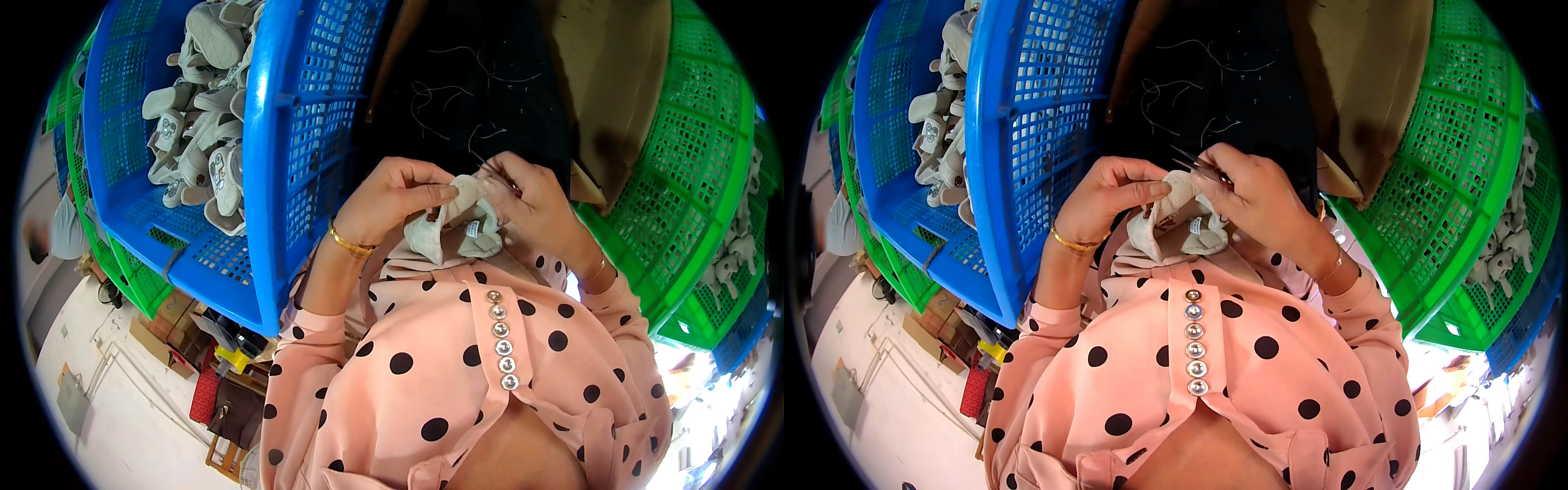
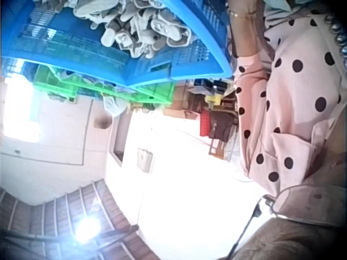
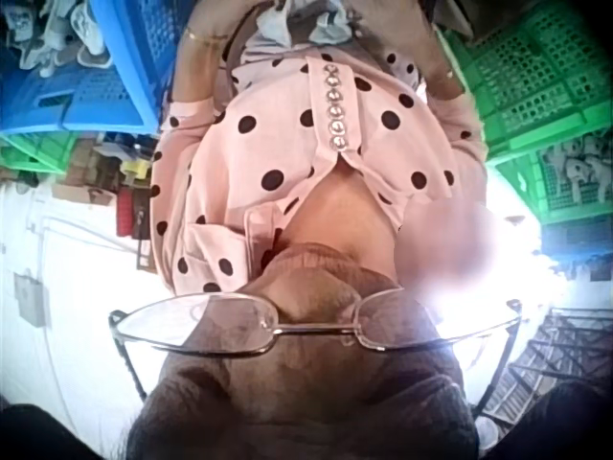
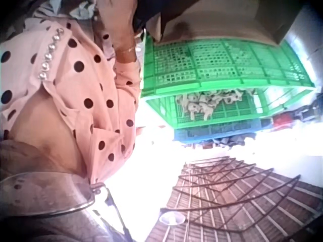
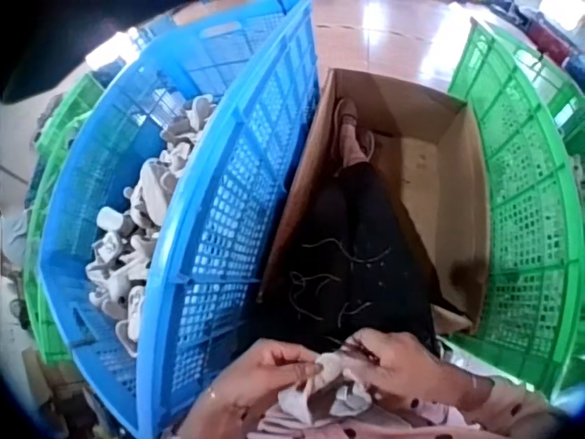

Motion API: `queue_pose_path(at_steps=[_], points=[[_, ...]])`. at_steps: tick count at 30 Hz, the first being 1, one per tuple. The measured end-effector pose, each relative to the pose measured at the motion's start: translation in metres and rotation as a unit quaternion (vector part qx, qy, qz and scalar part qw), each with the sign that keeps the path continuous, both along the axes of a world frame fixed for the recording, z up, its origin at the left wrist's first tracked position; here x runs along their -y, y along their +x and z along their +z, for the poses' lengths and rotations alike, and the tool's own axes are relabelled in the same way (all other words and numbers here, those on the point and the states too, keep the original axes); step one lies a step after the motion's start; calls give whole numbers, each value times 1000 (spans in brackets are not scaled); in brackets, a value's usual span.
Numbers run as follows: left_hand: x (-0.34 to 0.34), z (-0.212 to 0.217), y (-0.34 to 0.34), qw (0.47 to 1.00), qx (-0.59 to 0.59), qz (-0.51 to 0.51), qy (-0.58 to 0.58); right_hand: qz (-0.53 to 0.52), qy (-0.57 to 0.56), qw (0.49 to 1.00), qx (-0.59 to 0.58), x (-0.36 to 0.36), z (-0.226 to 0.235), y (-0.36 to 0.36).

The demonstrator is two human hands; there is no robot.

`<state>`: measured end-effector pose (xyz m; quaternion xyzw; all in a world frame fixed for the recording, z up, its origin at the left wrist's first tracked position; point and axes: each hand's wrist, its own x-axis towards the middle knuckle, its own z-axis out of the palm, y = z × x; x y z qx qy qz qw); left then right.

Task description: The person sits on the floor and uses a pair of scissors to trim loose threads and excess fabric from the edges of white slippers. They handle the slippers one by one from a blue basket, cutting small bits of material and placing the finished items into a cardboard box.

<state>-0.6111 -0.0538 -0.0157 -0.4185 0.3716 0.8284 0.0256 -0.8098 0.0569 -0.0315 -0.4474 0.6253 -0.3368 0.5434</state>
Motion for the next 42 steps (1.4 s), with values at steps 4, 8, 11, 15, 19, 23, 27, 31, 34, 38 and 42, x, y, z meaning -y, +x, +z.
queue_pose_path(at_steps=[4, 8, 11, 15, 19, 23, 27, 31, 34, 38, 42], points=[[-2, -12, 7, 1000, 0, 28, 12, 38, -171, 953, -246, -4, 4, -13], [-2, -11, 9, 998, -13, 55, 23, 100, -183, 916, -342, -5, 4, -14], [-6, -12, 11, 997, -21, 72, 23, 126, -203, 897, -373, 1, 9, -11], [-5, -15, 13, 997, -22, 67, 18, 135, -243, 866, -415, 8, 11, -7], [-4, -18, 15, 999, -7, 54, 9, 138, -256, 852, -435, 9, 6, -6], [-6, -20, 13, 996, -11, 87, 21, 143, -272, 840, -447, 9, 3, -6], [-7, -19, 13, 995, -14, 91, 25, 150, -302, 824, -456, 10, 0, -7], [-8, -21, 13, 995, -15, 93, 23, 148, -292, 827, -457, 9, -5, -6], [-7, -18, 14, 997, -8, 75, 15, 149, -281, 833, -452, 8, -5, -6], [-8, -20, 13, 997, -5, 79, 24, 156, -293, 825, -457, 12, 0, -7], [-9, -19, 12, 996, -4, 85, 23, 171, -295, 821, -457, 14, 3, -9]])
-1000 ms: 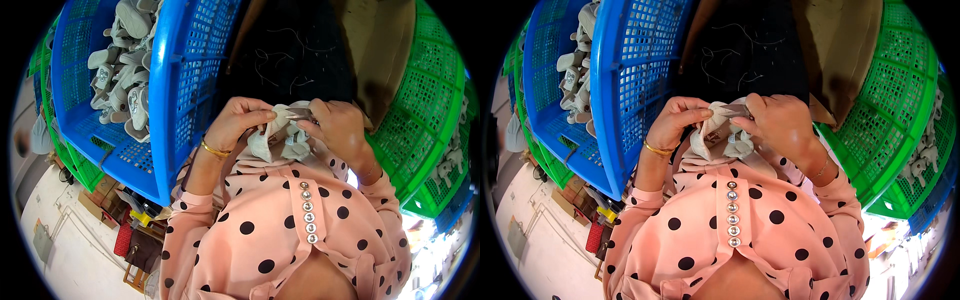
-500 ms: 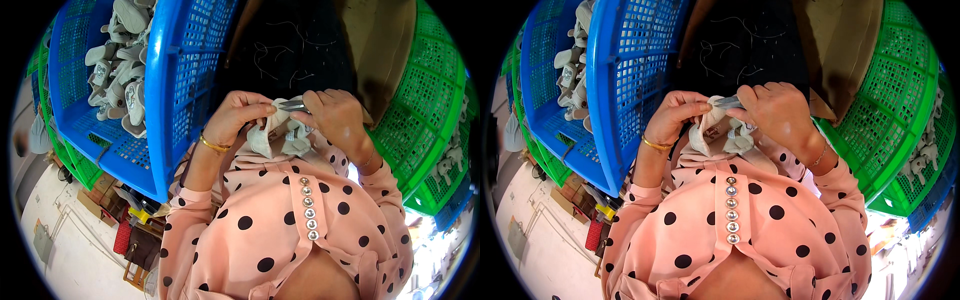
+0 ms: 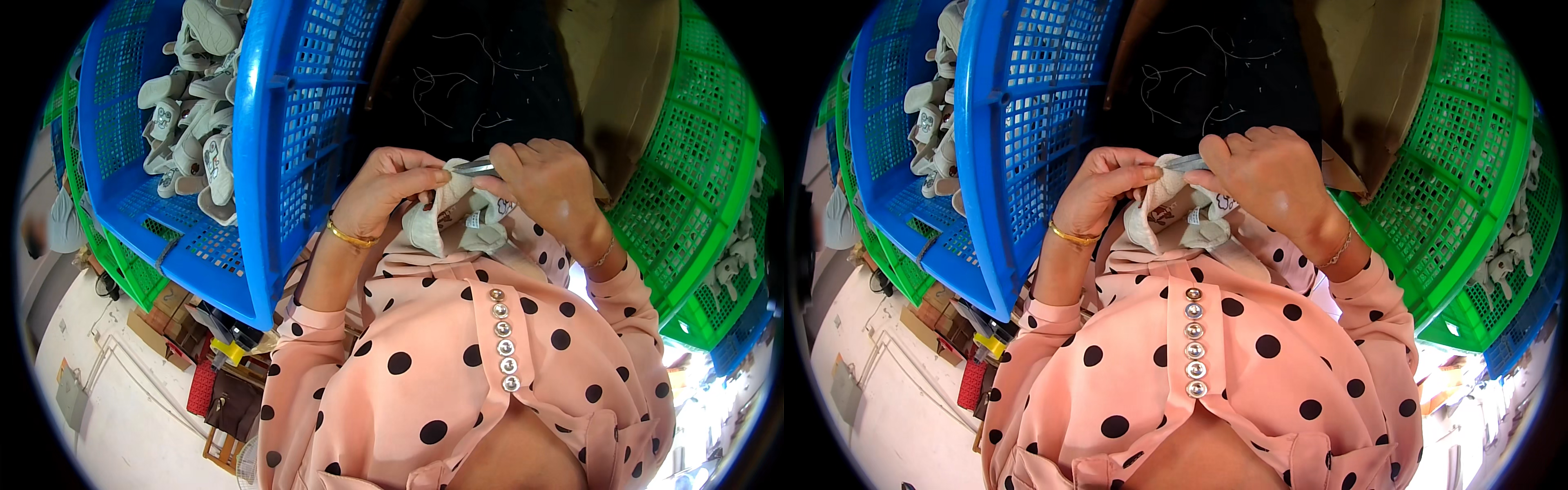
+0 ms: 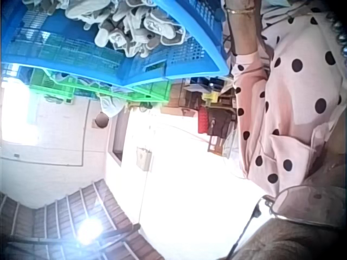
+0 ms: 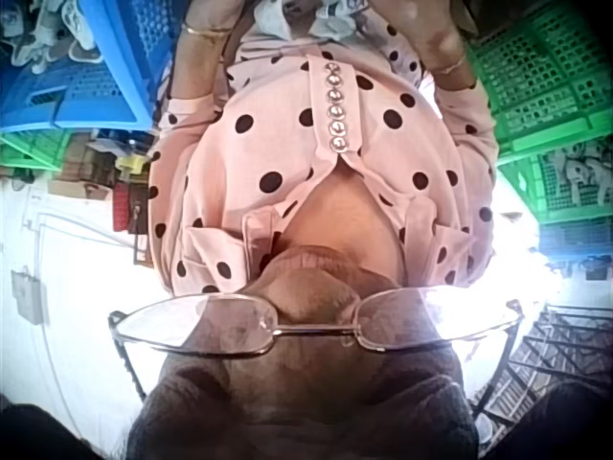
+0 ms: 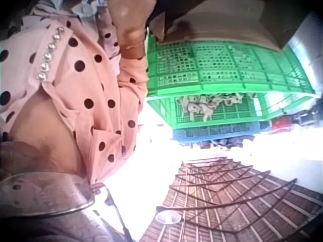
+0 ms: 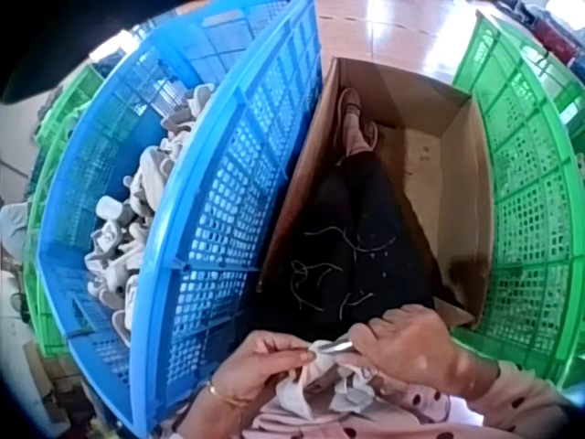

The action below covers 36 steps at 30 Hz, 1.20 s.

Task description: The person sits on the floor and uses a pair of scissors to trim loose threads and excess fabric from the edges of white slippers. They handle the slippers one by one from a blue basket, cutting small bits of material and placing the finished items into a cardboard box.

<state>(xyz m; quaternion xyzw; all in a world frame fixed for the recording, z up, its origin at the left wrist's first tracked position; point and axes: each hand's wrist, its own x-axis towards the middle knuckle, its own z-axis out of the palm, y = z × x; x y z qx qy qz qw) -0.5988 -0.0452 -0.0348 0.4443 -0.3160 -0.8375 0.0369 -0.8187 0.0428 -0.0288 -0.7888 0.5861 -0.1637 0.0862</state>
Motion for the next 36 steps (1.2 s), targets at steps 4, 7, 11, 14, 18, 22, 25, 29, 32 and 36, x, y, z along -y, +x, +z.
queue_pose_path(at_steps=[4, 7, 11, 14, 18, 22, 25, 29, 32, 36], points=[[-1, 4, -2, 1000, -4, 20, 13, 0, 13, 1000, 2, -1, -1, 1], [-3, 2, -2, 999, -15, 31, 22, 0, 31, 1000, 4, -2, 1, 2], [-6, -2, 1, 999, -15, 39, 21, 4, 46, 999, 5, -3, 2, 2], [-8, -3, -1, 998, -12, 50, 33, 0, 60, 998, 11, -4, -3, 3], [-7, 5, -4, 997, -21, 54, 43, -85, 165, 965, 185, -10, -16, 3], [-5, 2, 0, 998, -20, 33, 44, -138, 180, 919, 322, 2, -5, 9], [-8, 1, 0, 1000, -26, 15, 5, -74, 163, 947, 266, 7, -3, 21], [-9, 7, -4, 1000, -13, 12, 1, -50, 147, 968, 194, 19, -9, 8], [-7, 7, -1, 1000, -10, 20, 10, -222, 109, 960, 129, 30, -18, -8], [-8, 5, -3, 999, -20, 29, 12, -165, 220, 911, 308, 14, 3, 7]])
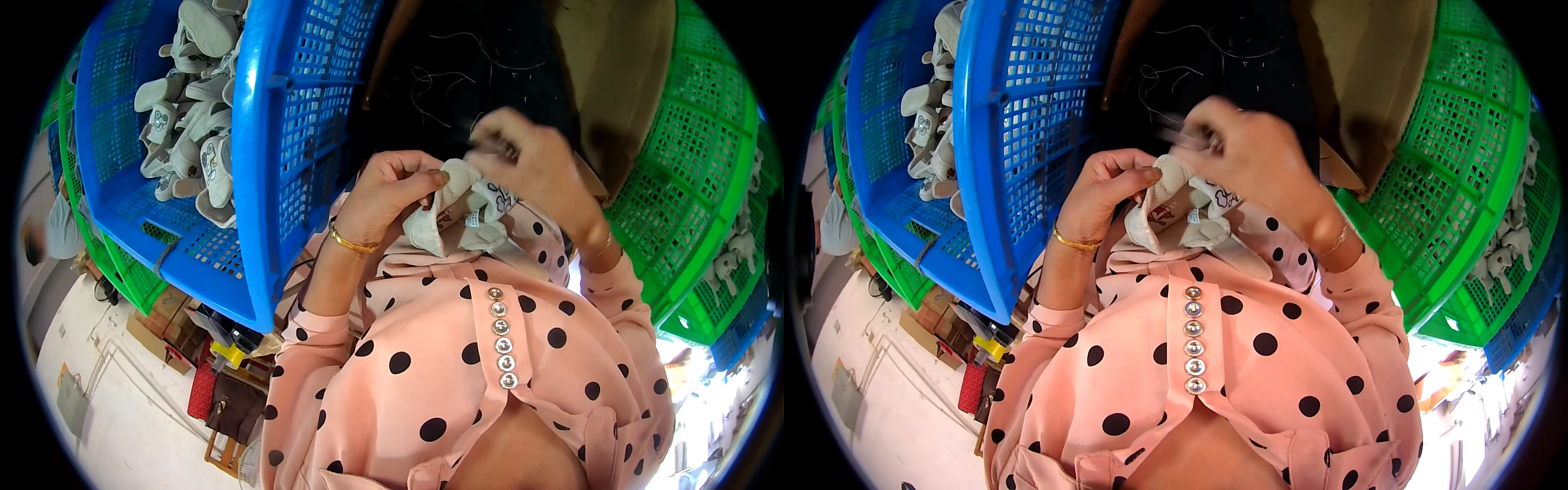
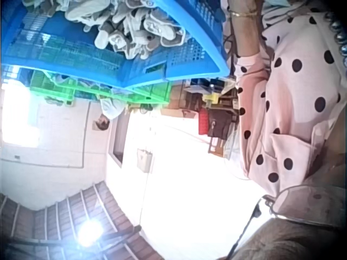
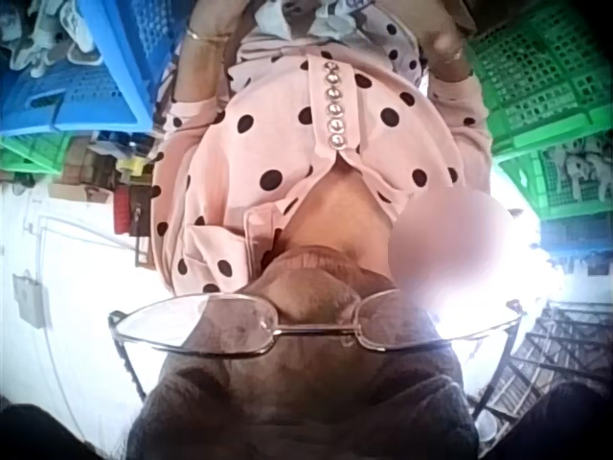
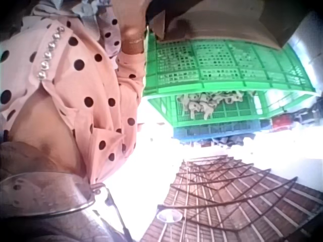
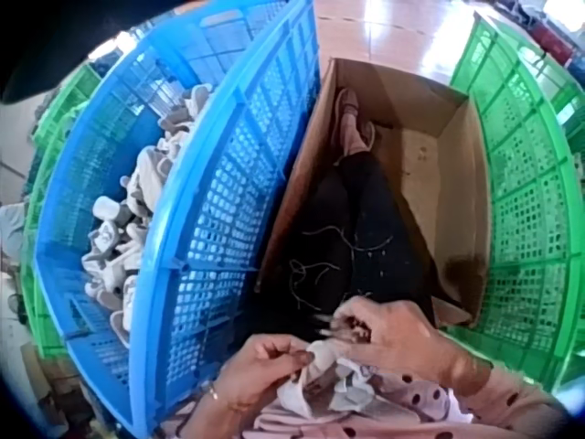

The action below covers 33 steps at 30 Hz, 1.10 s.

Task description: The person sits on the floor and uses a pair of scissors to trim loose threads and excess fabric from the edges of white slippers. They handle the slippers one by one from a blue basket, cutting small bits of material and placing the finished items into a cardboard box.

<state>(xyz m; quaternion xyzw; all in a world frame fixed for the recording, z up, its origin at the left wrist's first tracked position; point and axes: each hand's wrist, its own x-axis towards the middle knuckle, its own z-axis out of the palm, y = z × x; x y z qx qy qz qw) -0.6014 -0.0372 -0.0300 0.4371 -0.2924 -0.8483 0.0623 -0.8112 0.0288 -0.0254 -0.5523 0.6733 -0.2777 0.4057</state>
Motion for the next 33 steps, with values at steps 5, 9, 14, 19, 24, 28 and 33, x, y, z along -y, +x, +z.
queue_pose_path(at_steps=[5, 9, 14, 19, 24, 28, 33], points=[[1, 9, -8, 999, 35, -15, -27, -30, 32, 996, -78, -1, -16, 5], [-2, 13, -15, 998, 41, 23, -37, -73, 16, 996, -50, -6, -11, -10], [2, 5, -14, 995, 50, -48, -74, -11, -6, 996, -93, -31, -3, -8], [5, 3, -9, 998, 37, -29, -35, 33, -90, 976, -198, -41, -5, -3], [5, 4, -7, 998, 51, -27, -25, 39, -112, 958, -259, -38, -3, 3], [5, 5, -7, 998, 51, -20, -21, 59, -124, 955, -262, -35, -1, 3], [4, 8, -9, 998, 52, -10, -23, 66, -119, 953, -272, -34, 1, 5]])
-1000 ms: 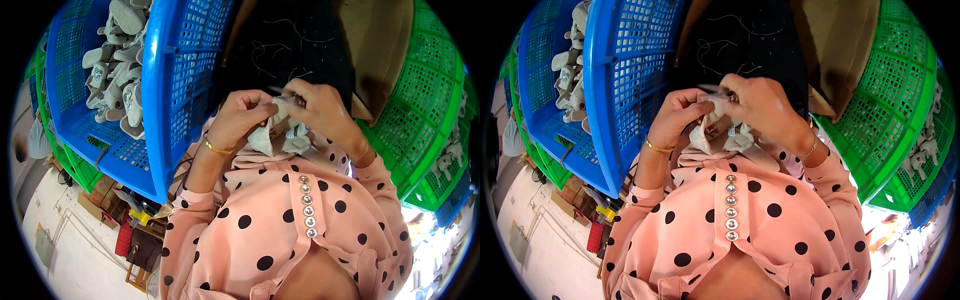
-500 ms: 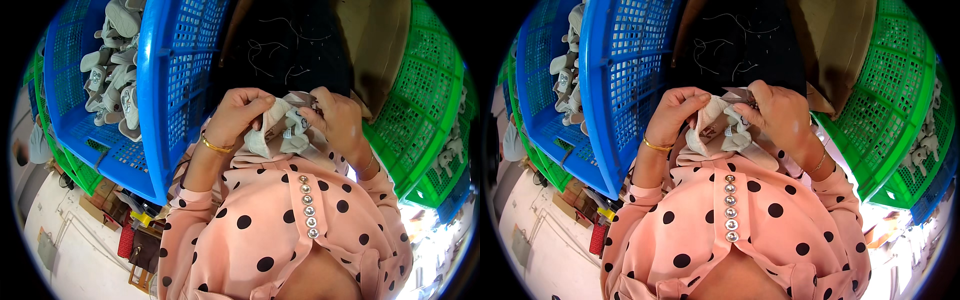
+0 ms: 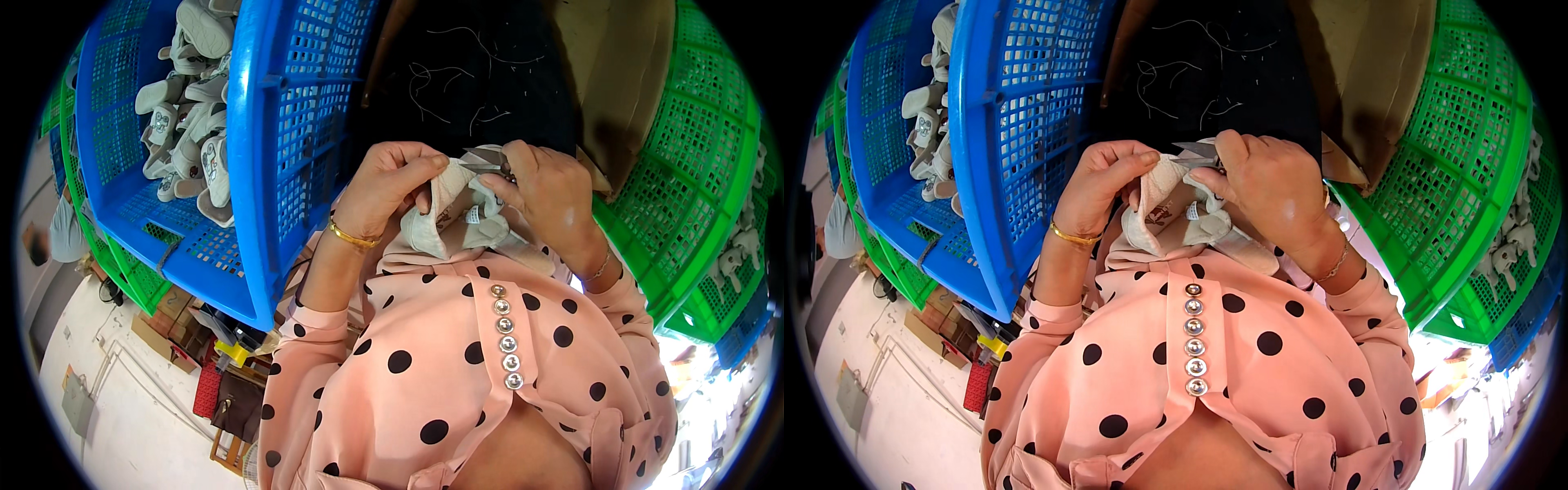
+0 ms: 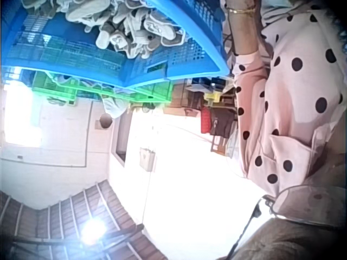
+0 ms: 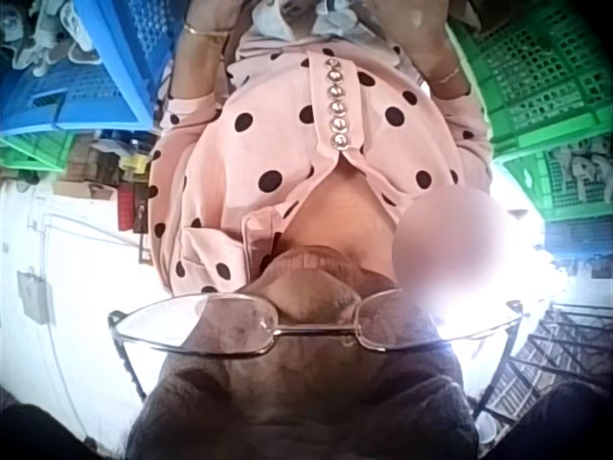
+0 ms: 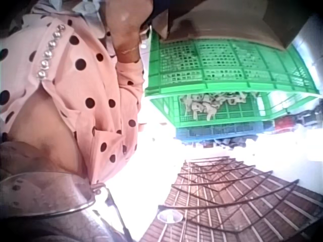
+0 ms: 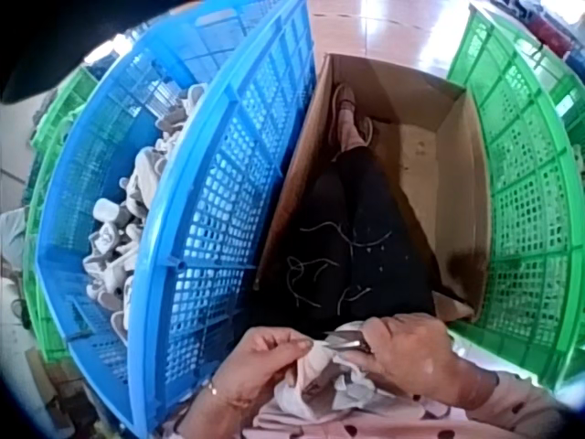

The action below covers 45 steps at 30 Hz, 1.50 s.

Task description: The person sits on the floor and uses a pair of scissors to trim loose threads and excess fabric from the edges of white slippers. They handle the slippers one by one from a blue basket, cutting small bits of material and placing the finished items into a cardboard box.

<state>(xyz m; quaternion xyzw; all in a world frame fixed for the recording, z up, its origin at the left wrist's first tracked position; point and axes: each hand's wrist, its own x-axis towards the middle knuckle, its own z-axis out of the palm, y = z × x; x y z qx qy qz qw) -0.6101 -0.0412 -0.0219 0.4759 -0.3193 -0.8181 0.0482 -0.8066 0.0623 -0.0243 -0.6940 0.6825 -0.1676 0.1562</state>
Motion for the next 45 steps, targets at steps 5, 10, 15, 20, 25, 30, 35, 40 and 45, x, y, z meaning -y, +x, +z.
queue_pose_path(at_steps=[5, 10, 15, 20, 25, 30, 35, 40, 45], points=[[1, 0, 0, 1000, -1, -2, 3, -11, 0, 1000, -2, -1, 1, 4], [0, -3, 2, 1000, -18, 11, 18, -27, -5, 1000, -5, -2, -4, 8], [0, -9, 5, 998, -37, 19, 39, -43, -2, 999, 1, -4, -9, 12], [-6, -11, 7, 997, -52, 25, 44, -49, 5, 999, 19, -4, -12, 15], [-8, -11, 7, 997, -52, 36, 45, -77, 47, 993, 81, -5, -12, 15], [-6, -12, 7, 997, -57, 32, 39, -72, 64, 988, 117, -4, -12, 10], [-5, -12, 9, 997, -51, 43, 41, -45, 45, 995, 80, -2, -5, 4], [-6, -14, 11, 997, -60, 38, 35, -11, 27, 999, 41, -1, -2, 2], [-6, -11, 9, 997, -60, 37, 38, -8, 5, 1000, 8, 0, -4, 6]])
